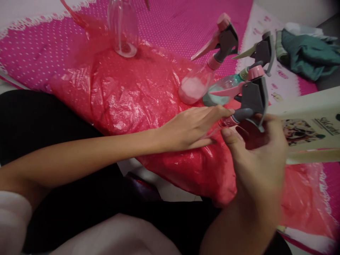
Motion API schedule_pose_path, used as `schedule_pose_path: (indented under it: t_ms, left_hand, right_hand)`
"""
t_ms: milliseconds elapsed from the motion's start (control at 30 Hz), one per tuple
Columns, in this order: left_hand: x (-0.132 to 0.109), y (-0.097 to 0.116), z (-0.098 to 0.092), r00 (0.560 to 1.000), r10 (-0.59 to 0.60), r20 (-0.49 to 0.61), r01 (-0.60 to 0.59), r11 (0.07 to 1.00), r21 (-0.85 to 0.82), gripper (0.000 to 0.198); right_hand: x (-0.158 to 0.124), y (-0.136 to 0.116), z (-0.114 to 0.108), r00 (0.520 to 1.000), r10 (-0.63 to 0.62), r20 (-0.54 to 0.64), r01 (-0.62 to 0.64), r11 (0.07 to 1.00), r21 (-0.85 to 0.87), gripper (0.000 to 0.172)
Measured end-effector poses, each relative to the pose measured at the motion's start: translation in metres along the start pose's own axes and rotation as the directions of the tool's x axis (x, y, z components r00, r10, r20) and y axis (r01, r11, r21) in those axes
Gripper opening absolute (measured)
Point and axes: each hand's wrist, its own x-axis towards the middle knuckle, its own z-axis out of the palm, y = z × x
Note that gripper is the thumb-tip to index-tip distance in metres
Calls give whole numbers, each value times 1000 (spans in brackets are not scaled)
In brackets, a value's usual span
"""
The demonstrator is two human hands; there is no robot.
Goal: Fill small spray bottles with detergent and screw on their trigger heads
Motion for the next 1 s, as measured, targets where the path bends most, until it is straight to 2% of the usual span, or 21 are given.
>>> schedule_pose_path:
  t_ms: [67, 100, 167, 233, 300, 333, 400, 467, 533, 700, 867, 1000]
  left_hand:
    - [0, 0, 1, 999, 42, -25, -42, 999, 12, 52]
    - [0, 1, 1, 997, 70, -45, -69, 997, 19, 49]
    - [-2, 1, 2, 989, 113, -95, -110, 993, 33, 43]
    - [-3, 0, 4, 982, 138, -127, -134, 990, 38, 42]
    - [-4, -2, 4, 982, 147, -120, -143, 989, 42, 46]
    - [-4, -3, 4, 983, 143, -115, -139, 989, 47, 47]
    - [-4, -5, 2, 985, 140, -101, -135, 990, 50, 50]
    - [-4, -5, 1, 985, 144, -97, -140, 989, 41, 52]
    - [-4, -5, 2, 986, 135, -99, -133, 991, 33, 53]
    - [-5, -5, 6, 991, 86, -104, -85, 996, 11, 56]
    - [-5, -6, 3, 996, 67, -59, -68, 997, -19, 65]
    - [-5, -6, -1, 995, 85, -50, -90, 992, -89, 60]
  right_hand:
    - [0, -4, -10, 995, -54, 79, 47, 994, 95, 56]
    - [2, -7, -13, 992, -100, 74, 92, 989, 113, 56]
    - [9, -14, -13, 980, -200, 11, 198, 975, 96, 48]
    - [22, -18, -7, 969, -246, -35, 248, 961, 125, 41]
    - [36, -19, 2, 940, -342, 13, 328, 911, 251, 30]
    - [43, -18, 7, 932, -358, 54, 327, 897, 296, 30]
    - [55, -15, 15, 927, -339, 162, 260, 890, 376, 40]
    - [60, -13, 19, 932, -292, 213, 177, 883, 435, 44]
    - [60, -12, 21, 949, -248, 194, 136, 878, 459, 40]
    - [49, -20, 25, 983, -137, 120, 80, 917, 391, 22]
    - [49, -26, 31, 998, -60, 26, 46, 922, 385, 32]
    - [52, -21, 23, 995, -47, 89, 6, 911, 412, 35]
